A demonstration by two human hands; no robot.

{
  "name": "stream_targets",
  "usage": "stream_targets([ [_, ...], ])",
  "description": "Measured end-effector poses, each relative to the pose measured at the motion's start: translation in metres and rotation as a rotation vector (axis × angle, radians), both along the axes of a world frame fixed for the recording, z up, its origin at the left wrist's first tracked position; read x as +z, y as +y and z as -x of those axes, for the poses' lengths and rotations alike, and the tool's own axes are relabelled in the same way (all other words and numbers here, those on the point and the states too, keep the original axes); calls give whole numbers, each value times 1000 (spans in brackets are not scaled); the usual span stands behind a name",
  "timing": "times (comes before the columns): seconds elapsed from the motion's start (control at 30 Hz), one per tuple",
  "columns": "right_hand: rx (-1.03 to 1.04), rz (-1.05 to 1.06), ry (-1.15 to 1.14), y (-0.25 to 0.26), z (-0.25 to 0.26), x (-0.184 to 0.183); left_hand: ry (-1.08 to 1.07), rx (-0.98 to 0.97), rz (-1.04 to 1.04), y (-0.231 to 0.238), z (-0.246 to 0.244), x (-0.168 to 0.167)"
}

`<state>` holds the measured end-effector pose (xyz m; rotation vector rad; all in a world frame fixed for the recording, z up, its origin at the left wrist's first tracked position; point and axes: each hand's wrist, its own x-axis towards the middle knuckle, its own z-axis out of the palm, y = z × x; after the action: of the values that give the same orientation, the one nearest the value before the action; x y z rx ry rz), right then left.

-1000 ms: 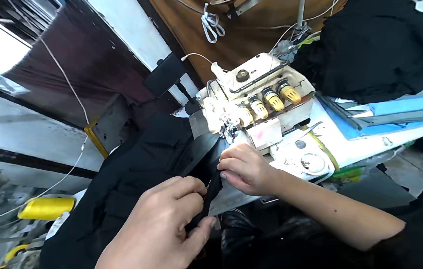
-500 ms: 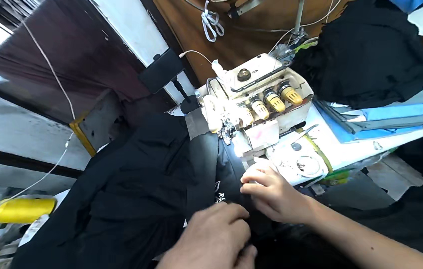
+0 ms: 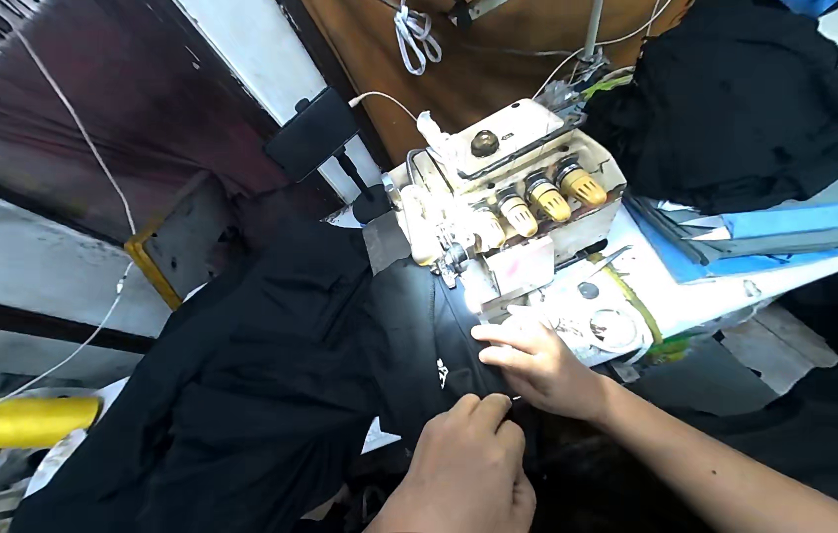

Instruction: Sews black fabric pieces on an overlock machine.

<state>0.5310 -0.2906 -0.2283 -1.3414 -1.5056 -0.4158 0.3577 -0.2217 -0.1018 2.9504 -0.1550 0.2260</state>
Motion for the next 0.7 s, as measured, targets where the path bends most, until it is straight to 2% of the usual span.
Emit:
stream_targets([
  [0.13,-49,-2,13,10,-6,3,-54,36,-120,3,-10,-6],
  [0.27,-140,3,248,12,5,-8,-63,86,-178,7,-22,-9],
  [0.4,-149,15,438,8,18,-21,-42,134,-241,12,-35,-6],
  [0.57,-154,29,477,2,20,-30,-2,208,-296,18,-50,1],
  [0.7,-170,39,512,3,17,-26,106,234,-262,29,-63,16],
])
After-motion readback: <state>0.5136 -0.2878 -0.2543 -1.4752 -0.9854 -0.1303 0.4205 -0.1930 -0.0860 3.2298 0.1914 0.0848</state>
